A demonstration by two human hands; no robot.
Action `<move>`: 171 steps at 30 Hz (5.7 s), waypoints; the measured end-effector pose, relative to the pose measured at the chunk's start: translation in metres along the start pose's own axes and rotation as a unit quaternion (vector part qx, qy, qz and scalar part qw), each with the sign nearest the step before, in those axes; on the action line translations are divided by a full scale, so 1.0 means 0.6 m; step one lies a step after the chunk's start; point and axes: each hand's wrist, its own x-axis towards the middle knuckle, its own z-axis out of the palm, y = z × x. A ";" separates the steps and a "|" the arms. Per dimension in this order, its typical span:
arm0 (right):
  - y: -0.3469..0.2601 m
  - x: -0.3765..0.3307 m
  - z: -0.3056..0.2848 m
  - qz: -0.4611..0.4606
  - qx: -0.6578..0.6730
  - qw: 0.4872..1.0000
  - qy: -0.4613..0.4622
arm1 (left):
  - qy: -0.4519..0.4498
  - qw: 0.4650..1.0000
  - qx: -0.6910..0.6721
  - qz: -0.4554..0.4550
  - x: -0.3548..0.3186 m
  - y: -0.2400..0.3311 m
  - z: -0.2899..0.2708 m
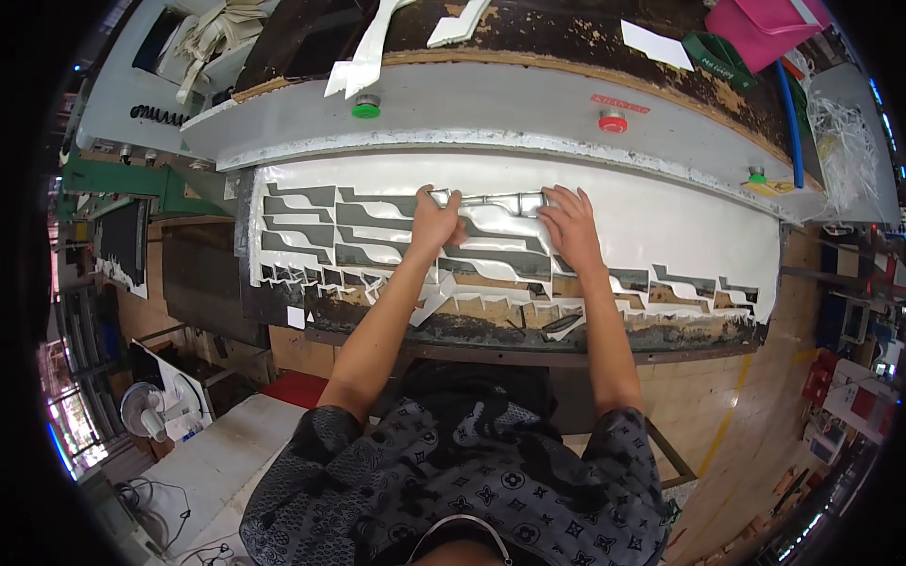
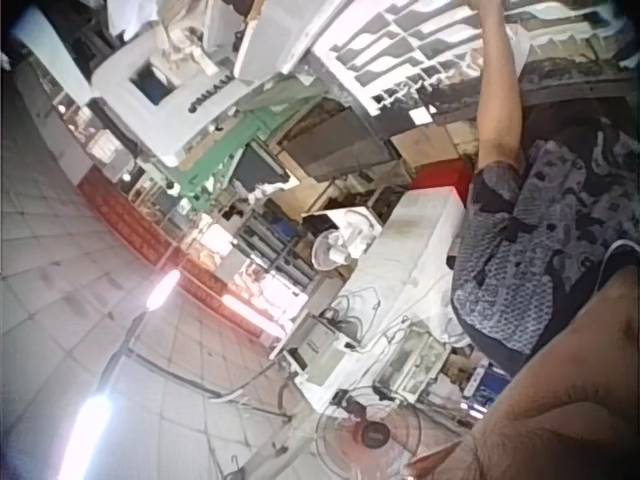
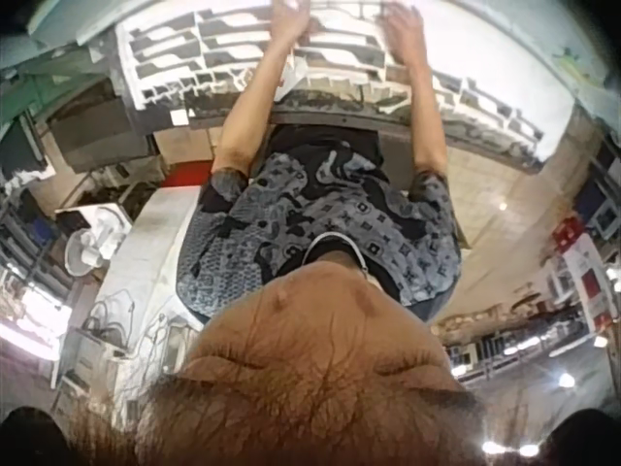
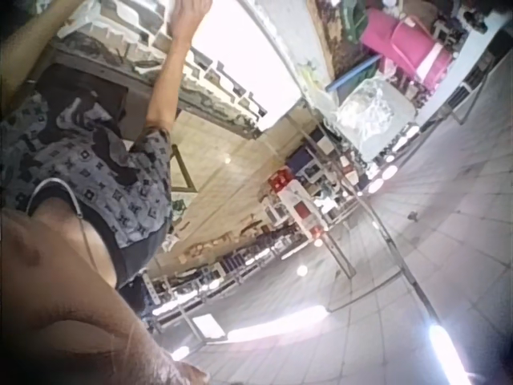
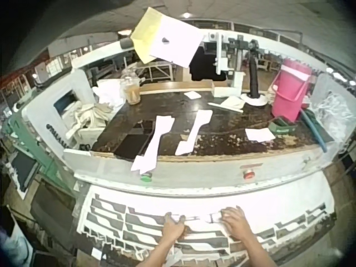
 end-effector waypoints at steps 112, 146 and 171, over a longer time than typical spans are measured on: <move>-0.369 -0.303 -0.018 0.115 0.181 0.977 -0.010 | 0.193 0.875 0.088 0.435 -0.067 0.073 -0.231; -0.338 -0.249 -0.019 0.246 0.307 0.915 -0.095 | -0.243 0.863 0.372 0.240 -0.267 -0.145 -0.217; -0.211 -0.046 0.025 0.271 0.172 0.947 -0.004 | 0.002 0.894 -0.086 0.440 -0.091 0.012 -0.159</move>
